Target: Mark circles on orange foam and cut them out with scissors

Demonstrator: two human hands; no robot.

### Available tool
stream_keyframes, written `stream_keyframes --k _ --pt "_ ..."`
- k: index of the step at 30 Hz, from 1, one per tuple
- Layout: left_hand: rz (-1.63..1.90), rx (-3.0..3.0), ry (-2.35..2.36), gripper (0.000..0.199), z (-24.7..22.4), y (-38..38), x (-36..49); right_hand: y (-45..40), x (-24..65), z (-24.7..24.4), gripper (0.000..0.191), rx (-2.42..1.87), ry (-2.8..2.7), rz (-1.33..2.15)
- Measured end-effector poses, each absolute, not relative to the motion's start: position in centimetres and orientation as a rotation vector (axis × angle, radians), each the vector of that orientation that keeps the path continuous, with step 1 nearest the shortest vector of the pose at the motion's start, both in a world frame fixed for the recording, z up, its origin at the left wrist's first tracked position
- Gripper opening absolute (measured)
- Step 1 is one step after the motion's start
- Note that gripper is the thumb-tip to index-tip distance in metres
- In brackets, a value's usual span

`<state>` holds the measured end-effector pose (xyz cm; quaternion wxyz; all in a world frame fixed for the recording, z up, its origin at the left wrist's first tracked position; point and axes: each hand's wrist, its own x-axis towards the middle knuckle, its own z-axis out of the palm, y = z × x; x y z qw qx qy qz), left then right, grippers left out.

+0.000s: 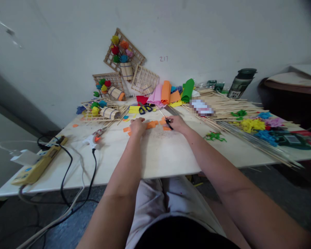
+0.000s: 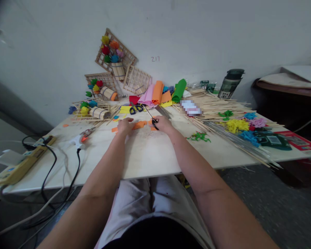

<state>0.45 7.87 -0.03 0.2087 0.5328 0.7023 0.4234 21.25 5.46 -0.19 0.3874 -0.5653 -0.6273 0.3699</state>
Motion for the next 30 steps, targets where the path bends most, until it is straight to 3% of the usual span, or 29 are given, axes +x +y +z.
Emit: stream_keyframes --k 6,13,24,30 --pt "0.871 1.664 2.003 0.024 0.7 8.1 0.2 4.4 21.5 0.6 0.031 -1.670 -2.179 0.341" --pt "0.342 2.072 2.089 0.028 1.0 7.5 0.3 5.0 21.5 0.1 0.040 -1.943 -2.040 0.022" --pt "0.613 2.054 2.089 0.016 0.3 7.9 0.1 5.6 21.1 -0.6 0.038 -1.863 -1.877 0.076" --pt "0.790 2.027 1.974 0.021 -0.5 8.4 0.1 5.6 20.9 -0.7 0.038 -1.837 -1.873 0.100"
